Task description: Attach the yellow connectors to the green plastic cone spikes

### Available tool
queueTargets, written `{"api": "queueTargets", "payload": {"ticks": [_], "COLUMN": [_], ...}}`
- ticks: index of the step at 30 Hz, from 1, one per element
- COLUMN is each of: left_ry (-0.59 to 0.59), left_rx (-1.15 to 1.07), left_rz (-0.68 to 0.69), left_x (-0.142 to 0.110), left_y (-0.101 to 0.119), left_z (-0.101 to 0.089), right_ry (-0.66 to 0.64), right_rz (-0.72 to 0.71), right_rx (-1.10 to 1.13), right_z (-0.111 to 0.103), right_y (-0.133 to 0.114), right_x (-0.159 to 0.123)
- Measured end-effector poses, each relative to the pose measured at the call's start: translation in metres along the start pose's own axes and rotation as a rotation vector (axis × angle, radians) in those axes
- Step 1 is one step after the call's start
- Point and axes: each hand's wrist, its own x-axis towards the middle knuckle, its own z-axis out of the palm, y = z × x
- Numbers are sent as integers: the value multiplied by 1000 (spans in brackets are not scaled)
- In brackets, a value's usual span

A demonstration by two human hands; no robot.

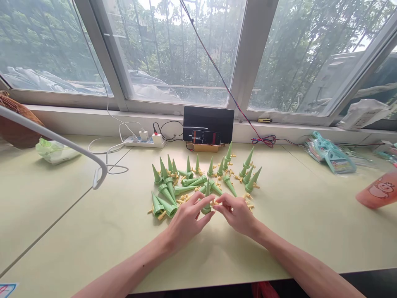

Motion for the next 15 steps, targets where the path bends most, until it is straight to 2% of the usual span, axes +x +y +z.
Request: {"api": "queueTargets", "payload": {"ticks": [15], "left_ry": [-21], "left_rx": [10], "left_rz": [-21], "left_x": [0], "left_y": [-1], "left_z": [1], "right_ry": [12], "right_rz": [16], "right_rx": [-11], "right_z": [0], "right_y": [-1], "right_x": [0]}}
